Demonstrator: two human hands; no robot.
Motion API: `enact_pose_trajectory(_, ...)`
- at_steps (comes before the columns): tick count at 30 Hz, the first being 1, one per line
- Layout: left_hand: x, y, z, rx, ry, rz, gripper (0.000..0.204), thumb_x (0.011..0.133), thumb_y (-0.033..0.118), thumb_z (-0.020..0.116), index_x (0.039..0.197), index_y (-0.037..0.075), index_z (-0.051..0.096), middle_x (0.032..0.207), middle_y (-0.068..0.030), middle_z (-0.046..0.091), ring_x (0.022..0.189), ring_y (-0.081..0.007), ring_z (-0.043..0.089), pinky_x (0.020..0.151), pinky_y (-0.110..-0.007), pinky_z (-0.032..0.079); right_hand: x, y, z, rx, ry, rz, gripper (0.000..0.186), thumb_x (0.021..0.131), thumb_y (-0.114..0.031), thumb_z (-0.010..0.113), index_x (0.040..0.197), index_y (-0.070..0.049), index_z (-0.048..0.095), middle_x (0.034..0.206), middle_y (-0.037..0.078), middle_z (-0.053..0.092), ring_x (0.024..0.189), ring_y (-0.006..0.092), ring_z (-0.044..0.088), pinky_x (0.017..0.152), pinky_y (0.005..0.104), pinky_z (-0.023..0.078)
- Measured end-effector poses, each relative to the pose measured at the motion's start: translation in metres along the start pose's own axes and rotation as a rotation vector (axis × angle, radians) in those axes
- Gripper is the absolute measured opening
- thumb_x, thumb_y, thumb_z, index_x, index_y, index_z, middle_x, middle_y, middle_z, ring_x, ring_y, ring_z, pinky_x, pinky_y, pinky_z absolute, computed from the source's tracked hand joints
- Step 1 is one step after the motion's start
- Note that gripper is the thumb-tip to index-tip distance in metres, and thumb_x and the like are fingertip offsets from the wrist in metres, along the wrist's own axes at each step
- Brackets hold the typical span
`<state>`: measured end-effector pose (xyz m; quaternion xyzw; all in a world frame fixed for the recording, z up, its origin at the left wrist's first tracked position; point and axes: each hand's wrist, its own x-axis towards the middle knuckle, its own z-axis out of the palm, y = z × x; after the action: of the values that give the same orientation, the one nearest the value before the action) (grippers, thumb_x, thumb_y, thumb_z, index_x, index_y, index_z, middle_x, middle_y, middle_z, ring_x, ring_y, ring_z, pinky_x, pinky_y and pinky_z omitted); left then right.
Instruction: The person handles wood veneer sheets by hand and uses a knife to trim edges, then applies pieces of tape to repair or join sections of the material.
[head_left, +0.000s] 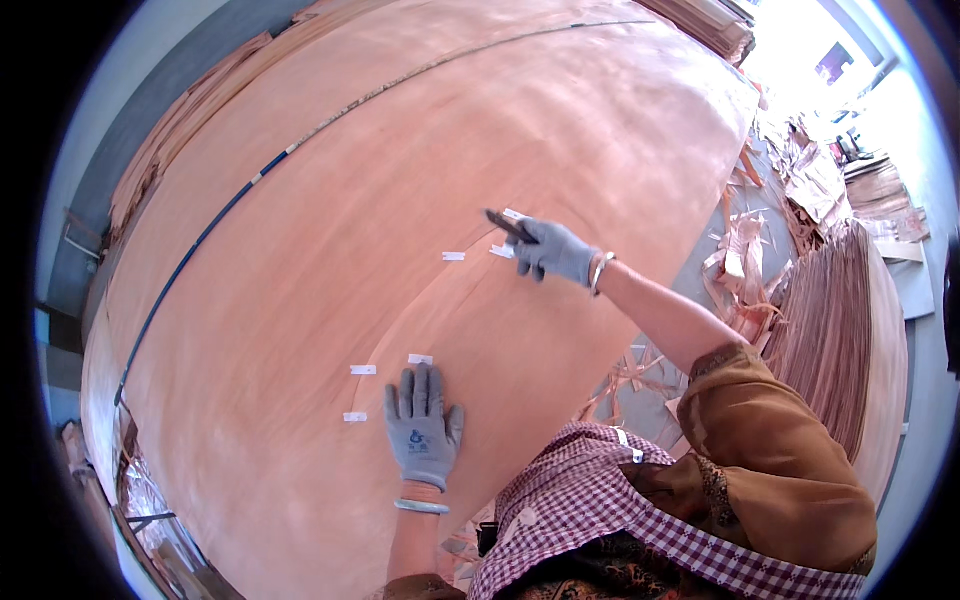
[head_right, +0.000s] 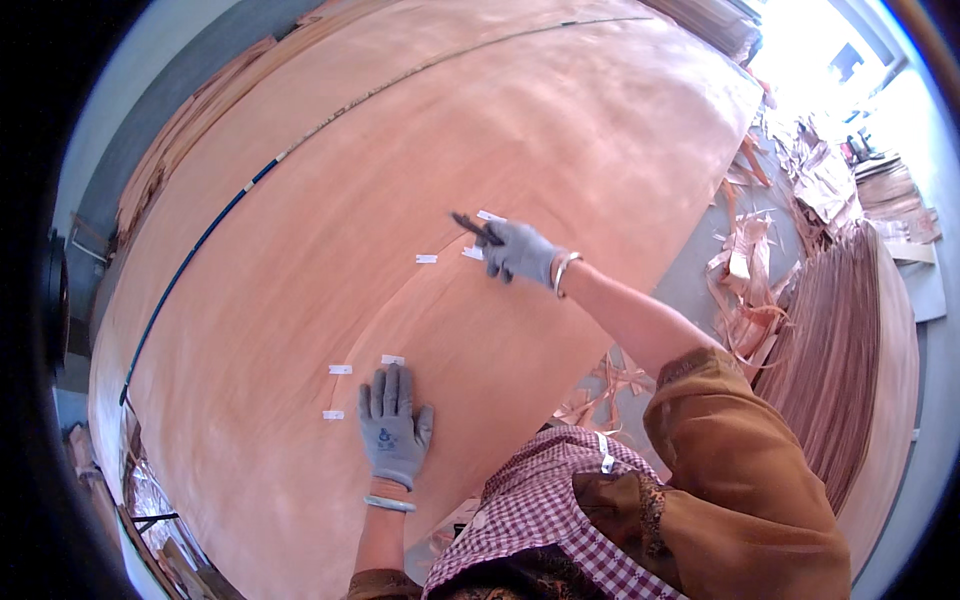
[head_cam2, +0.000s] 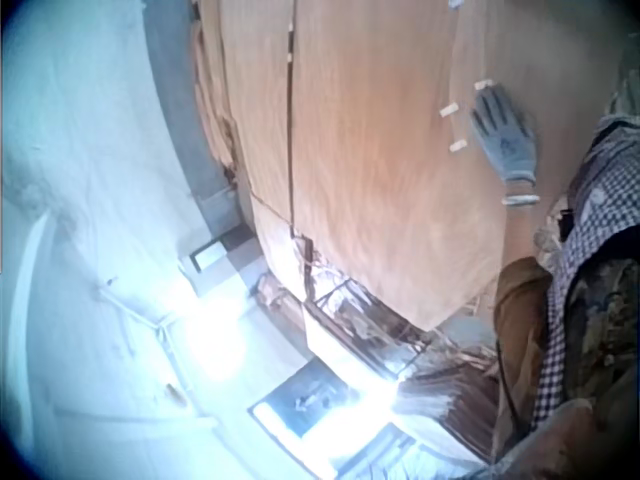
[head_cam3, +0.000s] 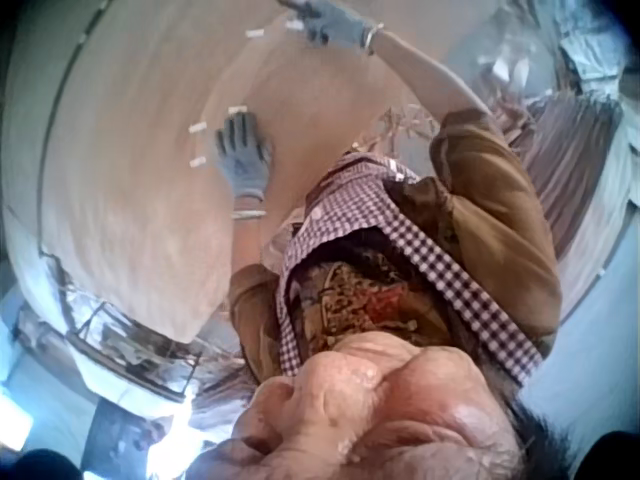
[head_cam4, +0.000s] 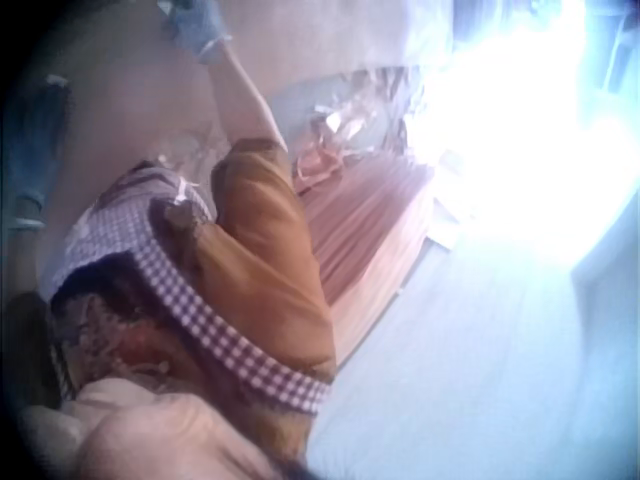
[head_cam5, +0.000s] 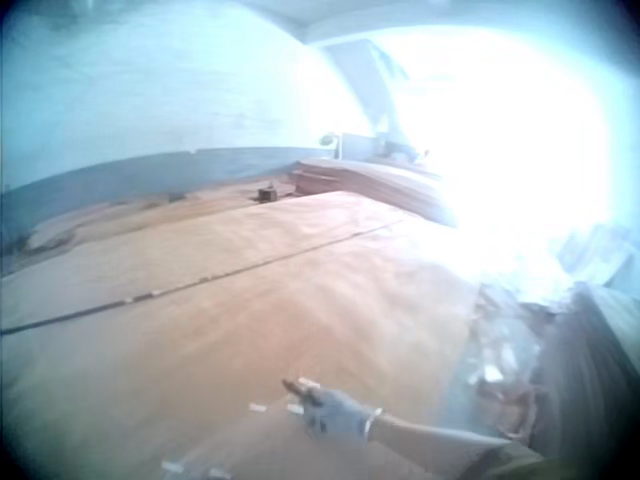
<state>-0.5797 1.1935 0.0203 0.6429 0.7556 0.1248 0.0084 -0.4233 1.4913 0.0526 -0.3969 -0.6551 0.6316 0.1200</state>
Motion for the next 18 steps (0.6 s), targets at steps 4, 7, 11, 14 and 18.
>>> enact_pose_trajectory(4,0.023,0.021,0.003,-0.017,0.021,0.010,0.054,0.086,0.030,0.055,0.132,0.005,0.046,0.140,-0.0133,0.042,0.130,-0.0344,0.036,0.109,-0.052,0.024,0.044,-0.026,-0.024,-0.243,0.048,0.198,0.018,0.087,-0.020,0.059,0.093,-0.003,0.055,0.071,0.007,0.063,0.054,0.0134,0.059,0.051,0.0279,0.048)
enact_pose_trajectory(7,0.050,0.040,0.001,-0.035,0.028,0.041,0.053,0.086,0.029,0.055,0.132,0.004,0.046,0.140,-0.0139,0.042,0.130,-0.0345,0.036,0.109,-0.051,0.023,0.064,-0.015,-0.029,-0.397,0.093,0.239,0.022,0.086,-0.025,0.061,0.086,-0.003,0.060,0.068,0.010,0.064,0.058,0.0162,0.063,0.053,0.0317,0.048)
enact_pose_trajectory(11,0.086,0.052,0.009,-0.089,0.048,0.062,0.052,0.087,0.027,0.054,0.131,0.001,0.046,0.139,-0.0158,0.042,0.130,-0.0345,0.037,0.110,-0.050,0.023,0.055,-0.018,-0.032,-0.695,0.146,0.188,0.029,0.085,-0.029,0.064,0.089,-0.001,0.056,0.067,0.011,0.062,0.057,0.0212,0.062,0.049,0.0333,0.047)
enact_pose_trajectory(14,0.122,0.061,0.018,-0.121,0.076,0.115,0.052,0.087,0.027,0.054,0.130,-0.001,0.045,0.139,-0.0170,0.042,0.130,-0.0337,0.036,0.110,-0.049,0.022,0.033,-0.016,-0.046,-0.628,0.139,0.152,0.030,0.085,-0.028,0.064,0.089,-0.001,0.053,0.065,0.010,0.060,0.055,0.0201,0.060,0.049,0.0325,0.046)
enact_pose_trajectory(18,0.182,0.070,0.036,-0.105,0.082,0.186,0.058,0.088,0.035,0.051,0.133,-0.002,0.042,0.139,-0.0168,0.041,0.132,-0.0315,0.034,0.111,-0.048,0.020,-0.021,0.010,-0.063,-0.069,0.017,0.228,0.025,0.086,-0.024,0.062,0.087,-0.002,0.049,0.065,0.006,0.058,0.053,0.0123,0.056,0.046,0.0288,0.046)
